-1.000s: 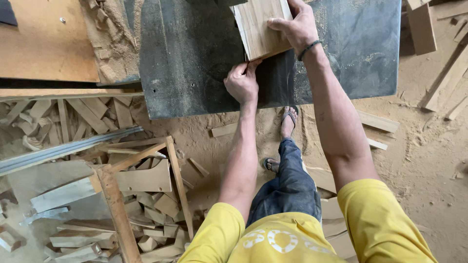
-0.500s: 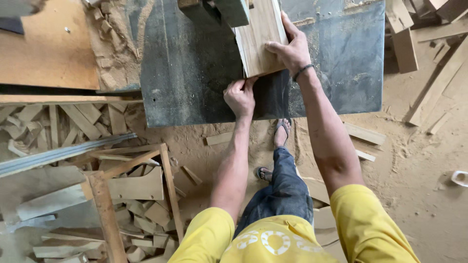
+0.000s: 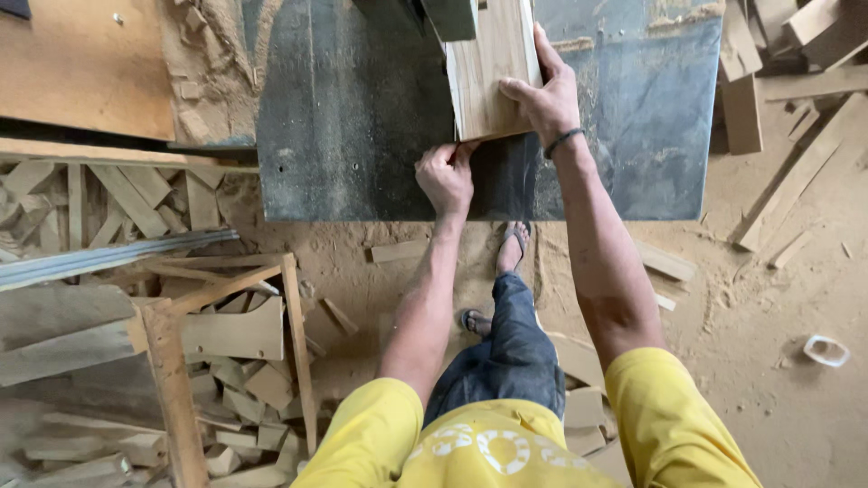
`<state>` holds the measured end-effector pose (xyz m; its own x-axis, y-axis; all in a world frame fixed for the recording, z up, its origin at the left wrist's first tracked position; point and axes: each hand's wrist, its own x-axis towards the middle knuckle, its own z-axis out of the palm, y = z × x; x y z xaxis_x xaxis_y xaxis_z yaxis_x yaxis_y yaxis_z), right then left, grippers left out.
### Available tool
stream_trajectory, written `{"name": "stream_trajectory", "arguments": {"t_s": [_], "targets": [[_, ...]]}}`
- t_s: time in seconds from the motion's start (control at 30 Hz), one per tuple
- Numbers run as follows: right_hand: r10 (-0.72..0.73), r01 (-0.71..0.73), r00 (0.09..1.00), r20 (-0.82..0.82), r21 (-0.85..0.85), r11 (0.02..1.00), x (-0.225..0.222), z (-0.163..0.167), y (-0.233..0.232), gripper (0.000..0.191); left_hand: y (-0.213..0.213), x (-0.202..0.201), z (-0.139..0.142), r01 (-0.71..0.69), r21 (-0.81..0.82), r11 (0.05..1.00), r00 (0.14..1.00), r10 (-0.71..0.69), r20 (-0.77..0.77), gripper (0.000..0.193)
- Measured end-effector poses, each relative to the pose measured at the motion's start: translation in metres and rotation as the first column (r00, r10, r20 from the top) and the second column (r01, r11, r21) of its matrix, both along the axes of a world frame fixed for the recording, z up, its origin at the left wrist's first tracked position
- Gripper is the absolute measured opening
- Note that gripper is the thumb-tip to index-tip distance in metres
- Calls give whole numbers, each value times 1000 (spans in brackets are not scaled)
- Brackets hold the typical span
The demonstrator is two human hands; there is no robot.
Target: The person holds a long wooden plank and repeatedly positions it against a bandsaw blade on a work table, guiding the wood through the saw to cut it, repositioning the plank between cuts and handling the cut pieces.
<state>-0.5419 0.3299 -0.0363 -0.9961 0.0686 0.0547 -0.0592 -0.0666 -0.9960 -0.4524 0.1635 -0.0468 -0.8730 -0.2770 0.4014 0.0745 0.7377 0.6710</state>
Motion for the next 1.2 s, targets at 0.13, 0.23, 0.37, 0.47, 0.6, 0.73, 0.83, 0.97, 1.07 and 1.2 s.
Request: {"name": "stream_trajectory", "arguments": {"t_s": [0.13, 0.23, 0.37, 0.47, 0.6, 0.73, 0.83, 0.97, 1.07, 1.2], "targets": [[-14, 29, 989, 150, -93, 995, -7, 2, -3, 92, 4, -4, -1, -60, 14, 998, 996, 59, 67, 13], [-17, 27, 989, 149, -67, 997, -7, 4, -4, 89, 7, -7, -2, -93, 13, 996, 991, 91, 101, 14], [5, 5, 988, 157, -68, 998, 1, 6, -1, 88, 5, -3, 0, -72, 8, 997, 996, 72, 62, 13], [12, -2, 992, 126, -79, 997, -1, 9, -2, 88, 3, -3, 5, -46, 17, 999, 998, 46, 38, 14], [29, -17, 996, 83, -144, 989, -5, 16, -3, 87, 6, -10, 11, -88, -5, 996, 990, 88, 109, 19], [24, -14, 994, 107, -96, 995, -6, 19, -3, 69, 12, -15, 15, -127, -46, 991, 980, 133, 151, 19], [49, -40, 996, 72, -117, 992, -9, 23, -4, 55, 11, -15, 18, -157, -18, 987, 971, 158, 181, 23], [22, -12, 996, 81, -118, 993, -8, 27, -6, 54, 14, -15, 28, -173, -69, 983, 968, 182, 175, 28], [27, -23, 999, 35, -102, 995, -12, 30, -7, 53, 16, -16, 37, -205, -69, 976, 954, 215, 209, 28], [35, -35, 999, -2, -101, 994, -18, 37, -7, 53, 16, -19, 44, -192, -55, 980, 962, 199, 190, 27]]}}
